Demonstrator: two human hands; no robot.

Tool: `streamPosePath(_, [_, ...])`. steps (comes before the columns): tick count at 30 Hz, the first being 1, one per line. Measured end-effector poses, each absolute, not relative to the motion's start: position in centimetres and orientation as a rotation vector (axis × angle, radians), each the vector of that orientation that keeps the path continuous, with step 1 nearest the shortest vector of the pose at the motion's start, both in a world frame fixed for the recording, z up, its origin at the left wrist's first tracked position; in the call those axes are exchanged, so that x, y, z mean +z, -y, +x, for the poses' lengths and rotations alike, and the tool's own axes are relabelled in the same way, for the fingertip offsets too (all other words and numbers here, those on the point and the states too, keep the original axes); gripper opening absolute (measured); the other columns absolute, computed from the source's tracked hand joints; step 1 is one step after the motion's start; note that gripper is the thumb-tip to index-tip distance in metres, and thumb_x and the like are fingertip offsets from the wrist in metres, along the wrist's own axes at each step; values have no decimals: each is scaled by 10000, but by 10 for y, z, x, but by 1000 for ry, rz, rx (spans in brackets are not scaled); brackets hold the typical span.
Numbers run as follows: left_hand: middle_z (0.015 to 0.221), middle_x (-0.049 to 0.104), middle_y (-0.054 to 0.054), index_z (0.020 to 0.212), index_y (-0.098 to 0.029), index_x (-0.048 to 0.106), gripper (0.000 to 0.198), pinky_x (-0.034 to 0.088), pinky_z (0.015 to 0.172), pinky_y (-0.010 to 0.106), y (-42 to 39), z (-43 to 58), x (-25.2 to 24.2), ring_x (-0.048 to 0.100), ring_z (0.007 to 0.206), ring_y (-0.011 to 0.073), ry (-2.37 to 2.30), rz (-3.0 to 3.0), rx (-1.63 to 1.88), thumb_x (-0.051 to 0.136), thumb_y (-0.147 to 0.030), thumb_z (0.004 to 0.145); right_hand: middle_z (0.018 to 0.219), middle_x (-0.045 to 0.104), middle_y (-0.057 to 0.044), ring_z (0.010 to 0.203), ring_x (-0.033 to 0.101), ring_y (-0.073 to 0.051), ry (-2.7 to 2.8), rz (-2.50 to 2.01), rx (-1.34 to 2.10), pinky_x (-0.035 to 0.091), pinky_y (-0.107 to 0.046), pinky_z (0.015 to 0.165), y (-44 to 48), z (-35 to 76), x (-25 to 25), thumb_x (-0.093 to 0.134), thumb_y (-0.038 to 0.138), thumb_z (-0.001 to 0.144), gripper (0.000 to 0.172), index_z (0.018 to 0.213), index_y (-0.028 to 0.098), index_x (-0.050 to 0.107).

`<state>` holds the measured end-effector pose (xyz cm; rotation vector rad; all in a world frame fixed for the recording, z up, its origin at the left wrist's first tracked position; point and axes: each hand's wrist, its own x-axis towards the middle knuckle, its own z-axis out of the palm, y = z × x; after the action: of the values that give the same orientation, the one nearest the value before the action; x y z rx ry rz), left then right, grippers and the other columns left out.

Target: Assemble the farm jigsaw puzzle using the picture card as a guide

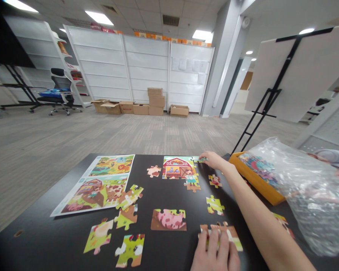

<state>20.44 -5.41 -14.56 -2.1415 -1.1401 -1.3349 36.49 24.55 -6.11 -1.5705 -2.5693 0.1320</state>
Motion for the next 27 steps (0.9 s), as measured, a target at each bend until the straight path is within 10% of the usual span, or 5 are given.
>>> streamPosePath(27, [971,758,65,840,-204,778,138,458,900,444,54,204,-143,638,993,267,1142,-2127,-1350,656,-258,876,1173,715,-119,1069,683,-261,2615,-1457,125,502,-343,1002,-237,338,-62,583,271,926,337,1210,240,761])
